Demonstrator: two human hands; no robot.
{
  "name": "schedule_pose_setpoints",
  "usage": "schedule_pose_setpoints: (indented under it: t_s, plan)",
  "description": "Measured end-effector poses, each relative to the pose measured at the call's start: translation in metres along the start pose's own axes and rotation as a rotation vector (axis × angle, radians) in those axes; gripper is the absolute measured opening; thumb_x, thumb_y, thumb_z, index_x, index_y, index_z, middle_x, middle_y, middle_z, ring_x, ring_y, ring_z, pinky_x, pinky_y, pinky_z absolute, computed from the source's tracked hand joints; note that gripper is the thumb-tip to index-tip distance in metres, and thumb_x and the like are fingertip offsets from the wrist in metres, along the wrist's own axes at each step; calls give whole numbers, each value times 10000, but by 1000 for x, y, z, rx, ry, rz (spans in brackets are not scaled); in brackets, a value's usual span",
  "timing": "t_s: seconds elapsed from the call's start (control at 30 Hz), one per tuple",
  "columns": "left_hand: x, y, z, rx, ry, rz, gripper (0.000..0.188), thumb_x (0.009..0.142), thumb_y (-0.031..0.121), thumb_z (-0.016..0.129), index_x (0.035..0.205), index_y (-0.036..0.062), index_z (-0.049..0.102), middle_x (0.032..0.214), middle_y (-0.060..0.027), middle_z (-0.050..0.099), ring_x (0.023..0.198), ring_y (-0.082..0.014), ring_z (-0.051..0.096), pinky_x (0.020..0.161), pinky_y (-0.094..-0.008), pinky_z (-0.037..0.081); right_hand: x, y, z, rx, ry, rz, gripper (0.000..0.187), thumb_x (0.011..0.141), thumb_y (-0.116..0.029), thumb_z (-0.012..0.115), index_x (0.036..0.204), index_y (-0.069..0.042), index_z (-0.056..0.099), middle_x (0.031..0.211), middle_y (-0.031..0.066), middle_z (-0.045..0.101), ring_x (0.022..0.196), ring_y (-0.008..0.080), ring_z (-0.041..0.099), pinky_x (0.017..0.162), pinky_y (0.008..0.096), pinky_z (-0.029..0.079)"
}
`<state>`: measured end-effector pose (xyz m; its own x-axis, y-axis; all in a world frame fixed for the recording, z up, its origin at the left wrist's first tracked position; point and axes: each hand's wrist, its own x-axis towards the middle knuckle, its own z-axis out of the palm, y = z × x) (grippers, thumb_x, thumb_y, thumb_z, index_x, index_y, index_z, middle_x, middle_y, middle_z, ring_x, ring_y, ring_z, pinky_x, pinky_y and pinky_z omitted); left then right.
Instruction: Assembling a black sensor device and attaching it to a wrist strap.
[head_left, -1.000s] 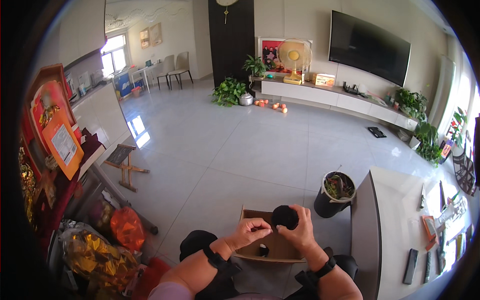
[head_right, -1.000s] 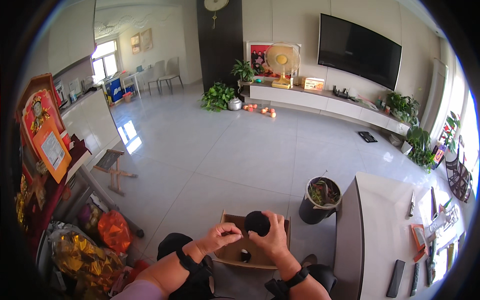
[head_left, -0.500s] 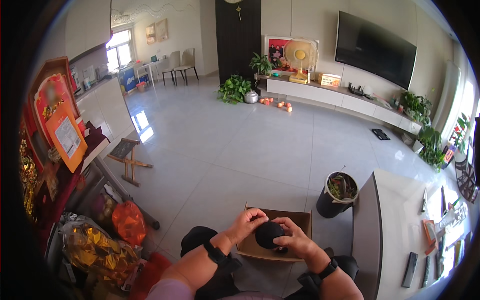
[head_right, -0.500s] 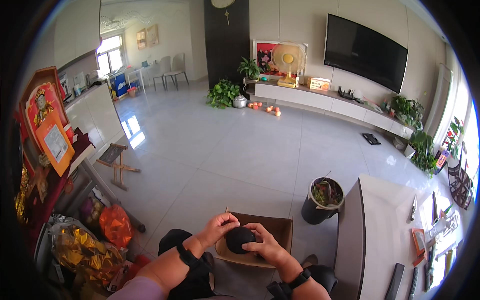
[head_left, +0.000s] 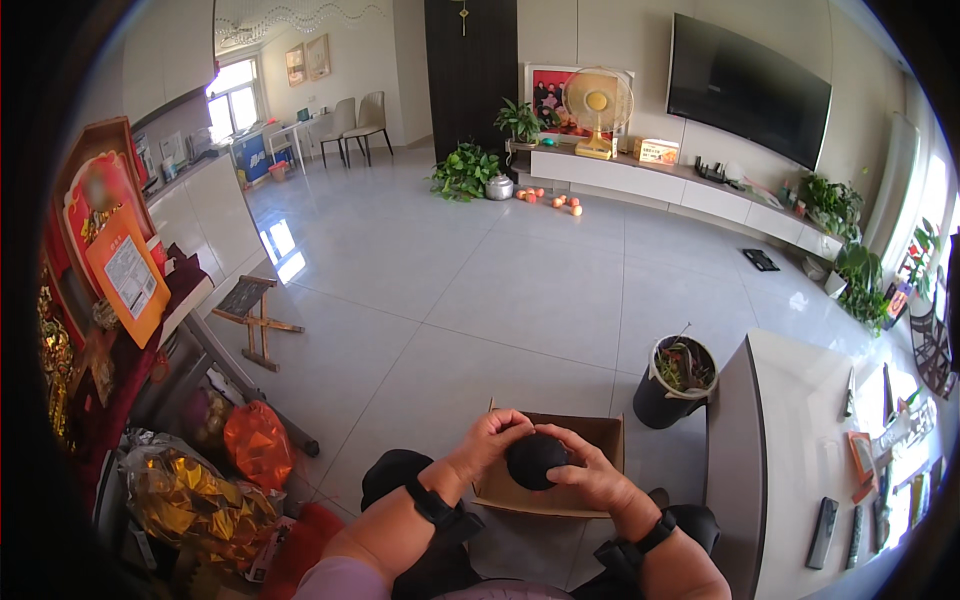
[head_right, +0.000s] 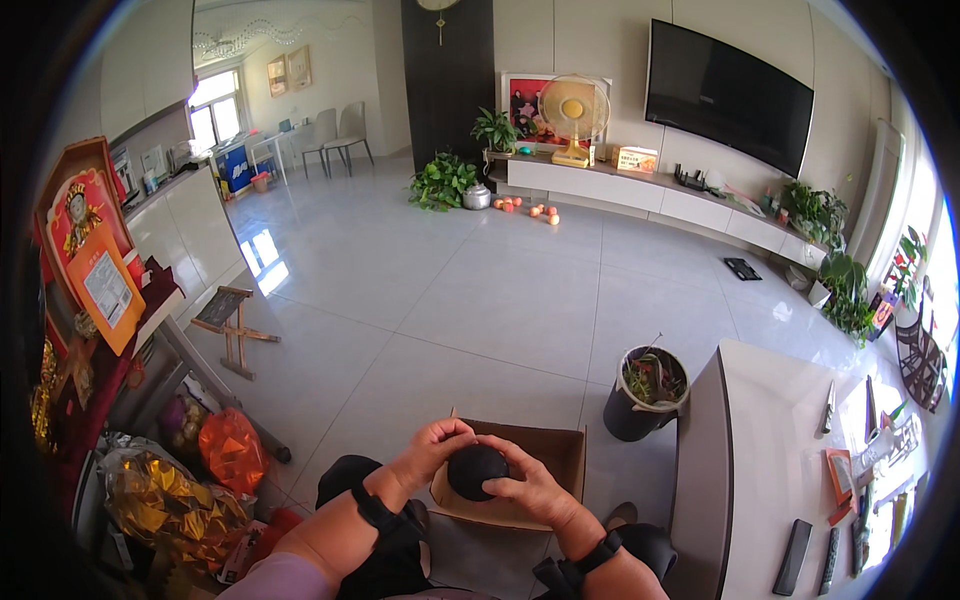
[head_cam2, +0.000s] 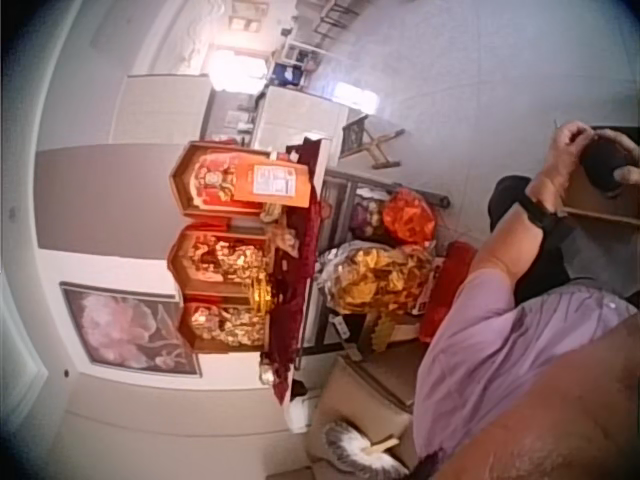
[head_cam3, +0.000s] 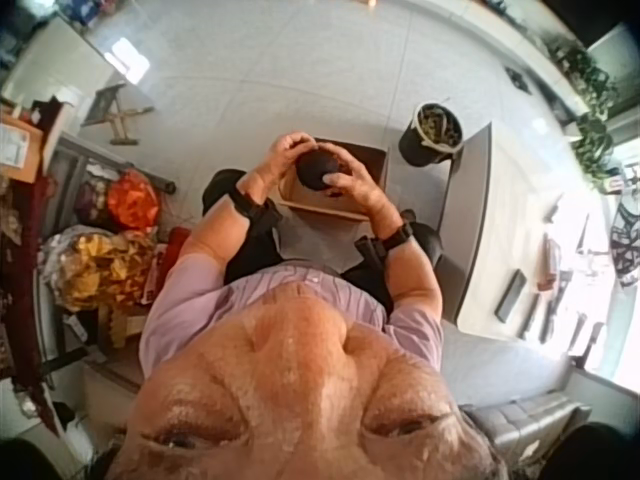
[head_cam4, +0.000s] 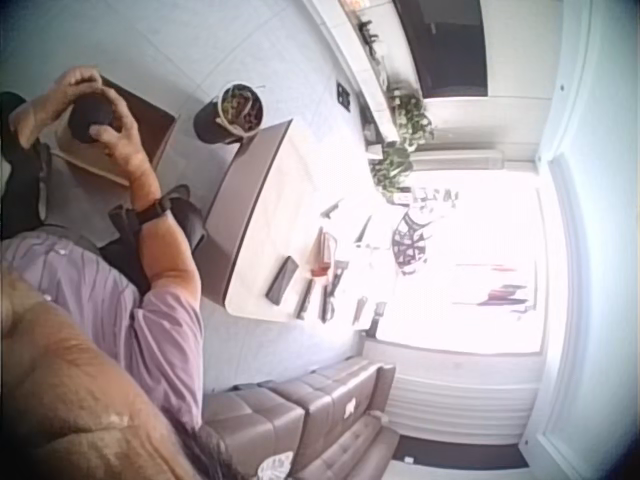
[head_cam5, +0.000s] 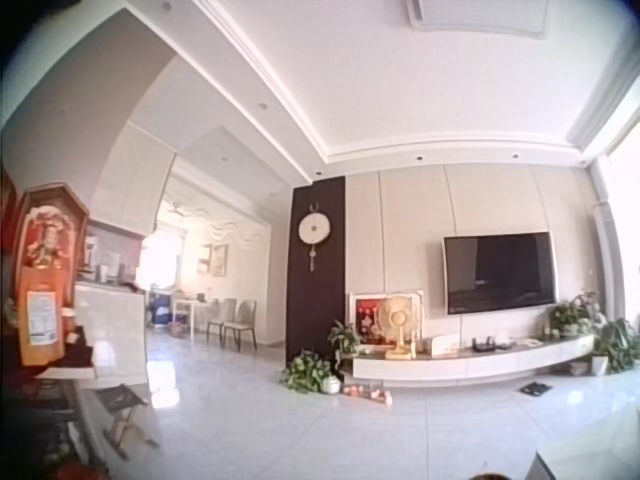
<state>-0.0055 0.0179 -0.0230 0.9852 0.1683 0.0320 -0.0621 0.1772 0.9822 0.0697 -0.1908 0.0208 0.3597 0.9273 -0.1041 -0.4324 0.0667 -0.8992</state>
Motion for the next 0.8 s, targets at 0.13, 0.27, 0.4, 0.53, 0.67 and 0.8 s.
schedule_pose_setpoints:
  t_s: [0.13, 0.27, 0.4, 0.53, 0.67, 0.8]
  plan:
    - [0, -4, -1, 2, 11, -26, 150, 956, 187, 639, 1002, 48, 670, 879, 13, 644, 797, -59, 578, 720, -219, 483, -2, -4, 3, 174, -36, 10, 686, 812, -15, 665, 1434, -97, 387, 1324, 108, 466, 1203, 257, 518, 936, 390, 554]
    - [-3, 4, 6, 21, 40, -51, 159, 953, 203, 644, 996, 53, 675, 825, 34, 622, 705, -34, 541, 609, -197, 439, -3, -5, -2, 247, -22, -54, 627, 823, -40, 643, 1393, -120, 393, 1300, 127, 477, 1170, 299, 553, 909, 495, 559]
    - [-7, 10, 8, -49, 5, -78, 150, 952, 198, 647, 988, 55, 672, 800, 39, 607, 668, -34, 534, 585, -192, 430, -3, -12, 2, 337, 54, -180, 593, 826, -85, 639, 1363, -133, 392, 1300, 143, 485, 1157, 335, 569, 884, 538, 557]
    - [-6, 6, 6, -8, 13, -122, 137, 940, 167, 658, 1001, 44, 658, 773, 26, 593, 645, -56, 543, 575, -210, 443, -4, -19, -3, 384, 88, -278, 581, 814, -99, 632, 1345, -163, 405, 1338, 160, 489, 1183, 385, 548, 917, 572, 521]
    - [-7, 14, 12, 211, -16, -121, 127, 941, 160, 652, 969, 38, 670, 727, 27, 593, 631, -51, 541, 554, -212, 438, -1, -18, -13, 415, 202, -397, 541, 847, -96, 633, 1318, -162, 375, 1309, 181, 498, 1138, 408, 576, 925, 570, 527]
    - [-11, 14, 20, 424, -34, -112, 124, 935, 152, 659, 962, 33, 683, 719, 25, 605, 653, -57, 557, 583, -218, 449, -3, -18, -19, 316, 432, -374, 583, 839, -89, 680, 1317, -138, 350, 1220, 168, 536, 1047, 360, 624, 802, 505, 596]
